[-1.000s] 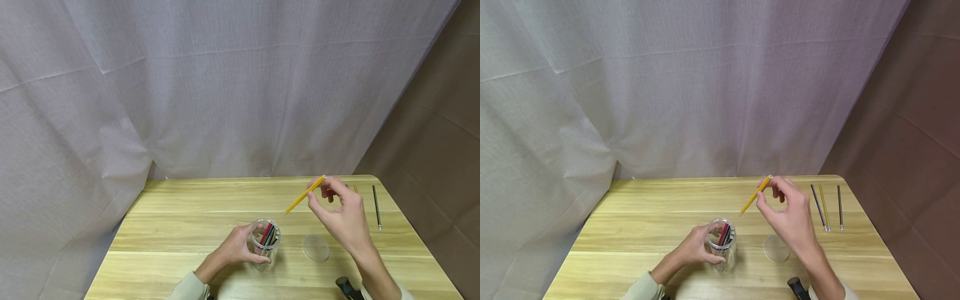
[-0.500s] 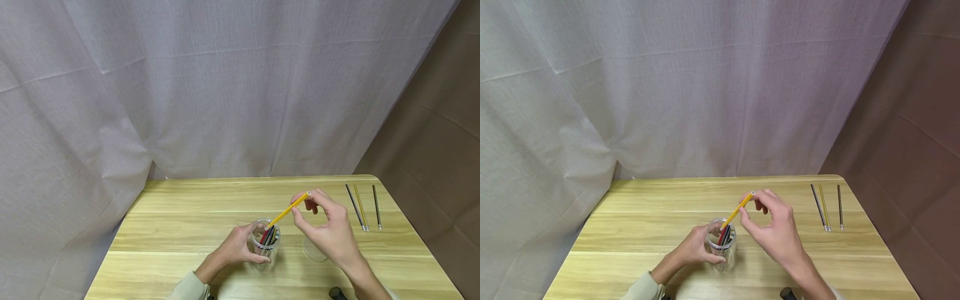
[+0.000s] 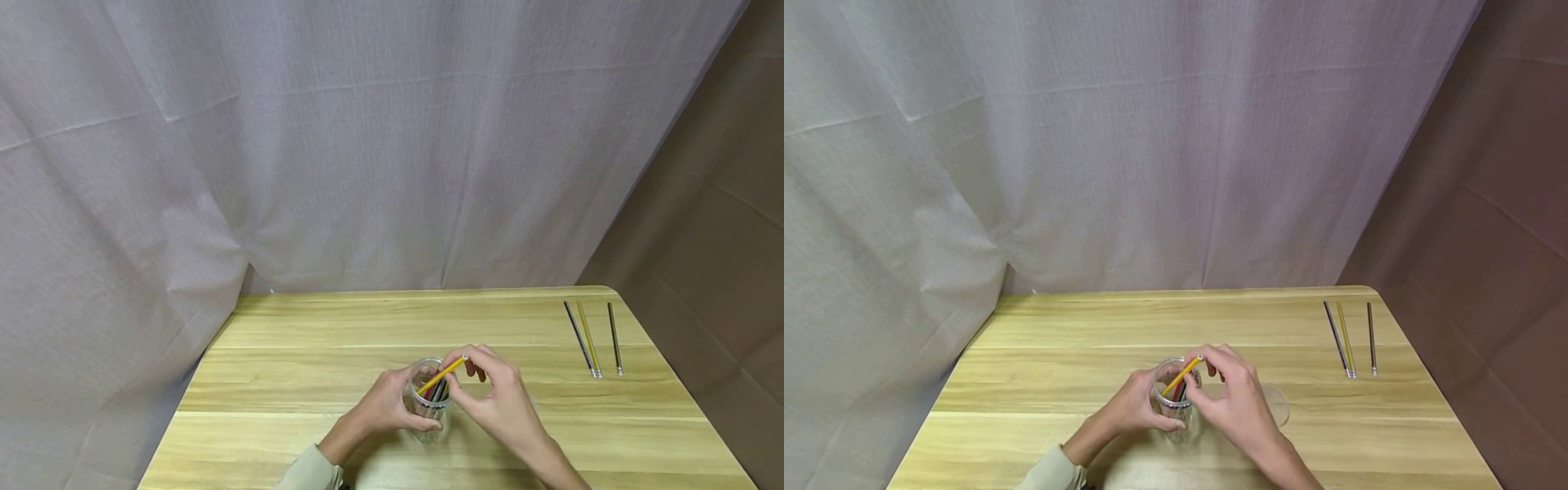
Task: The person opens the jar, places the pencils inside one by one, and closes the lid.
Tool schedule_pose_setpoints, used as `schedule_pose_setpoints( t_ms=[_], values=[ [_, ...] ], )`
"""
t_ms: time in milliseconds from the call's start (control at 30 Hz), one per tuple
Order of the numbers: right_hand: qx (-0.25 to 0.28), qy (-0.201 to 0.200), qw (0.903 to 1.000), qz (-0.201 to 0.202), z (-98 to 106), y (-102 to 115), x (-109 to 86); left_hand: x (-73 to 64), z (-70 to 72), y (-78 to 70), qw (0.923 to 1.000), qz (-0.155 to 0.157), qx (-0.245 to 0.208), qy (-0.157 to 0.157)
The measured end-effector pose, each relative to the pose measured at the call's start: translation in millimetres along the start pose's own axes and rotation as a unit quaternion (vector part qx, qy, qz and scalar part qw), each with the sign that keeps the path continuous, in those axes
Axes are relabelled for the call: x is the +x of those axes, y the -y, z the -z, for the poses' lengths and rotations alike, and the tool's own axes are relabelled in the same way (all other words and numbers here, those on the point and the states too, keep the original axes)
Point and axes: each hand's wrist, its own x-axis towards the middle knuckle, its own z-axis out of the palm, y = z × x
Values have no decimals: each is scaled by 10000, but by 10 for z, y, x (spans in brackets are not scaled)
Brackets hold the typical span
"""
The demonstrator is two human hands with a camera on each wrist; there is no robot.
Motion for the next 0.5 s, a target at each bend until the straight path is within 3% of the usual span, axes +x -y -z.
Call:
schedule_pose_setpoints(
  t_ms=[500],
  values=[
    [106, 162, 9998, 46, -80, -88, -205, -9, -16, 16, 9999, -126, -74, -47]
  ],
)
